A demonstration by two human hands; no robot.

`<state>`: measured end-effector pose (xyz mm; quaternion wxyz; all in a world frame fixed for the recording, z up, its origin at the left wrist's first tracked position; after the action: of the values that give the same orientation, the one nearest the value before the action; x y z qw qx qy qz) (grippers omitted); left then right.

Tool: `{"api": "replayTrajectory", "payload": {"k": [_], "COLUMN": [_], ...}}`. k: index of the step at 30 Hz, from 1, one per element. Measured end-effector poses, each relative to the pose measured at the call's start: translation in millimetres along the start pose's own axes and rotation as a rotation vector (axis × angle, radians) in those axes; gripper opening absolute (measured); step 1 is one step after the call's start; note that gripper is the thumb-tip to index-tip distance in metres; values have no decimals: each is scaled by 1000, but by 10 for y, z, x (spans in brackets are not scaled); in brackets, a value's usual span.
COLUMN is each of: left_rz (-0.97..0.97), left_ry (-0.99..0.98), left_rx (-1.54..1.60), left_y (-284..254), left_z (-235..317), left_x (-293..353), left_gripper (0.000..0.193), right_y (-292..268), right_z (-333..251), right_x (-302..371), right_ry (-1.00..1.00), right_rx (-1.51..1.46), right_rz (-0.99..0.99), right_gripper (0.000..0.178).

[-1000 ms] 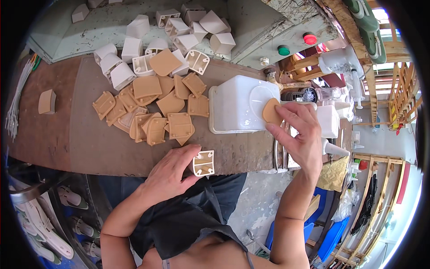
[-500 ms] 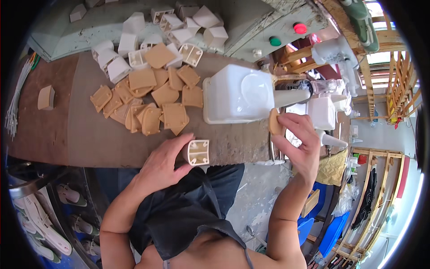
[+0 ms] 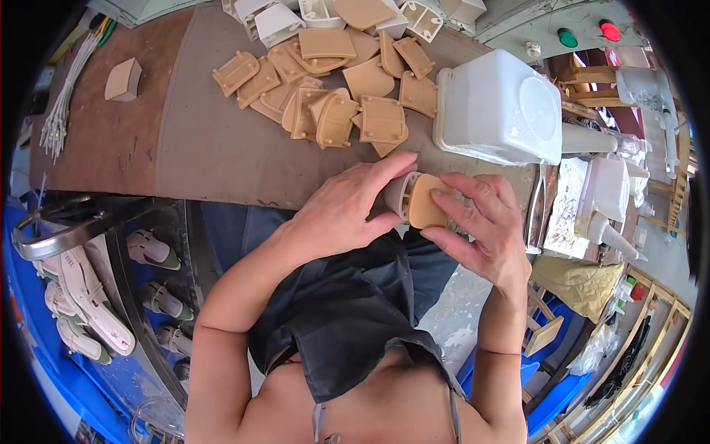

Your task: The person carries trays of heel blocks and heel tips to a workbench, places the heel blocks into a heating chamber, and pours liquid into a dispenser. The person then applies adhesive to the heel tips and attaches them to the heel blocks by hand and with pliers.

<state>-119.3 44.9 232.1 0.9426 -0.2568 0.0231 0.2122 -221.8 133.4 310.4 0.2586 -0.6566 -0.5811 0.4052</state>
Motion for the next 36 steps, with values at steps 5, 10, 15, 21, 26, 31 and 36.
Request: {"api": "replayTrajectory", "payload": {"k": [5,10,15,21,26,31,36], "left_rz": [-6,-57,-82,-75,-17,65,156], "left_ry": [147,119,63,150,106,134,-1], "left_rx": [-70,77,74,-29,-194,-403,-312], "left_y": [-23,-90,-31,-2,-38,78,97], "left_z": [130,73,104,241,179,227,115], "left_x": [-39,-57,-78,-96,34,11,75], "left_gripper": [66,60,56,49,55,63,74], "right_y": [57,136,162,175,-400,-722,-628], "right_z": [-37,-52,-31,140,774,1504,1462], "right_x": [-26,-19,67,309,1065,1512,1960], "right_ry": [-21,7,55,147,493,873,963], "right_rx": [90,117,122,40,316,291,-290], "right_rz": [-51,-71,-36,110,506,458,559], "right_gripper": [43,46,47,48,57,64,37]}}
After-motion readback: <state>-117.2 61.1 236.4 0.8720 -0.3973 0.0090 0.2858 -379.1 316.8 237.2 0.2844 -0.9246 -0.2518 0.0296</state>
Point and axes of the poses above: each hand's wrist, its own x-axis away from the middle knuckle, its own y-axis out of the palm, z = x × y, the point moved 8 cm from there along -x, towards the middle knuckle, and after that the axes turned 8 degrees about -x, right-handed, at the moved point
